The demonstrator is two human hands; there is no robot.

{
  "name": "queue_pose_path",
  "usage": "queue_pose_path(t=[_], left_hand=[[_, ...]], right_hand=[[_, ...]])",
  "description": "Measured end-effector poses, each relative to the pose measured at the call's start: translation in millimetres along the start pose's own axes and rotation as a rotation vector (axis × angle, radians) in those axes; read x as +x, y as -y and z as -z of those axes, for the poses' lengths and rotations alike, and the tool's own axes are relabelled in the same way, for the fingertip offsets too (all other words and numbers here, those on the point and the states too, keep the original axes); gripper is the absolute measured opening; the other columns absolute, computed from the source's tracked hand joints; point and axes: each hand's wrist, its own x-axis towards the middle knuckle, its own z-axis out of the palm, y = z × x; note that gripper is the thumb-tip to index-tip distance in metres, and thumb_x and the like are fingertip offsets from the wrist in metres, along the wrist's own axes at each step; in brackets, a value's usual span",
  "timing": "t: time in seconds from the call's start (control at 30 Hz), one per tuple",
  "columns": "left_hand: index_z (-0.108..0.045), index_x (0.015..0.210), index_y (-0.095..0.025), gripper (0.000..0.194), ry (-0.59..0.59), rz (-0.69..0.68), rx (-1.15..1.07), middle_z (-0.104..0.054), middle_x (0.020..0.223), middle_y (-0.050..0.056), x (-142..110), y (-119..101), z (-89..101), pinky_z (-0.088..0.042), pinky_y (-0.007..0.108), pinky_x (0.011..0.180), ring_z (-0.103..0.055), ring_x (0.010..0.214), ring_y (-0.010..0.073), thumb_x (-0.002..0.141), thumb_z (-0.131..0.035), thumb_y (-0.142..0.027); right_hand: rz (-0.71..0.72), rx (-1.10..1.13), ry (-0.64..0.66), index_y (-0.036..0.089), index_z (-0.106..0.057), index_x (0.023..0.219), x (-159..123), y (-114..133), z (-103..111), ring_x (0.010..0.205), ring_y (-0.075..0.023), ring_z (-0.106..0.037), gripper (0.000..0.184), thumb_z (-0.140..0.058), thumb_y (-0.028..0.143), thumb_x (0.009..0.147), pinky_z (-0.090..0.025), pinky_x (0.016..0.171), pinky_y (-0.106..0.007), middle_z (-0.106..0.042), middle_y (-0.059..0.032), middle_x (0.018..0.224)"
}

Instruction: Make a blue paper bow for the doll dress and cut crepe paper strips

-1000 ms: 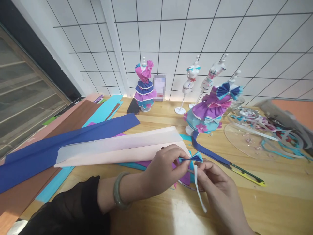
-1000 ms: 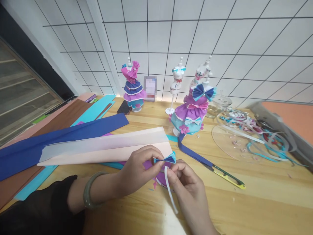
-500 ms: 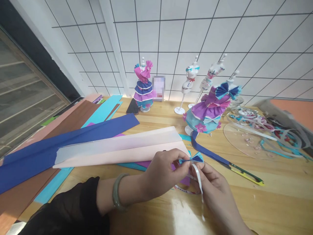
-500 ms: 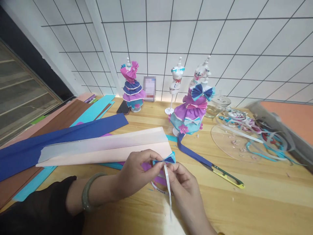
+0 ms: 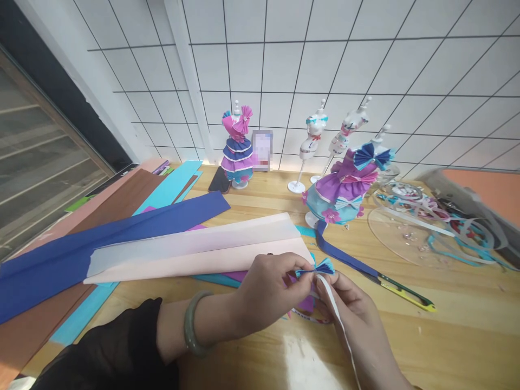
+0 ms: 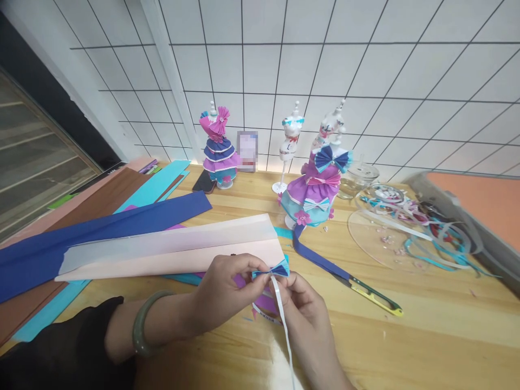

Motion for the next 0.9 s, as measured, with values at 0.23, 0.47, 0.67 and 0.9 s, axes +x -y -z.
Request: queue_pose_path(t=[0.23, 0.47, 0.67, 0.9], left_hand=[[-0.066, 0.080, -0.017, 0.011, -0.010, -0.012, 0.056, -0.067, 0.067, -0.001, -0.3, -0.4, 0.2, -0.044, 0.016, 0.052, -0.055, 0.050, 0.0064, 0.075, -0.056, -0.018], [-0.066, 0.078, -0.017, 0.011, -0.003, 0.006, 0.055, -0.067, 0.063, -0.001, -0.8, -1.2, -0.2, -0.043, 0.015, 0.049, -0.055, 0.048, 0.0065, 0.073, -0.055, -0.017], [-0.066, 0.079, -0.017, 0.012, -0.007, -0.041, 0.075, -0.068, 0.065, -0.002, -0.9, -1.4, 0.4, -0.044, 0.013, 0.053, -0.056, 0.050, 0.0056, 0.072, -0.057, -0.015], [-0.066, 0.079, -0.017, 0.012, 0.014, -0.029, 0.076, -0.068, 0.065, -0.002, 0.8, -1.6, 1.2, -0.045, 0.014, 0.054, -0.057, 0.049, 0.0058, 0.072, -0.056, -0.014]], right_hand=[[0.024, -0.016, -0.035, 0.019, -0.055, 0.066, -0.6, 6.1, -3.4, 0.051, -0.0082, -0.045, 0.027, -0.069, 0.042, 0.068, -0.040, 0.047, -0.019, -0.051, 0.0035, 0.059], [0.016, -0.055, -0.050, 0.020, -0.055, 0.066, -1.8, 6.3, -7.4, 0.045, -0.0063, -0.042, 0.028, -0.067, 0.045, 0.069, -0.037, 0.042, -0.018, -0.054, 0.0040, 0.061], [0.021, -0.084, -0.016, 0.021, -0.057, 0.068, -0.1, 6.5, -4.8, 0.050, -0.0106, -0.049, 0.027, -0.067, 0.046, 0.068, -0.042, 0.049, -0.023, -0.058, 0.0024, 0.062], [0.081, -0.063, -0.059, 0.020, -0.057, 0.069, -1.0, 5.9, -8.2, 0.050, -0.0095, -0.049, 0.028, -0.066, 0.046, 0.069, -0.038, 0.044, -0.020, -0.058, 0.0020, 0.063]])
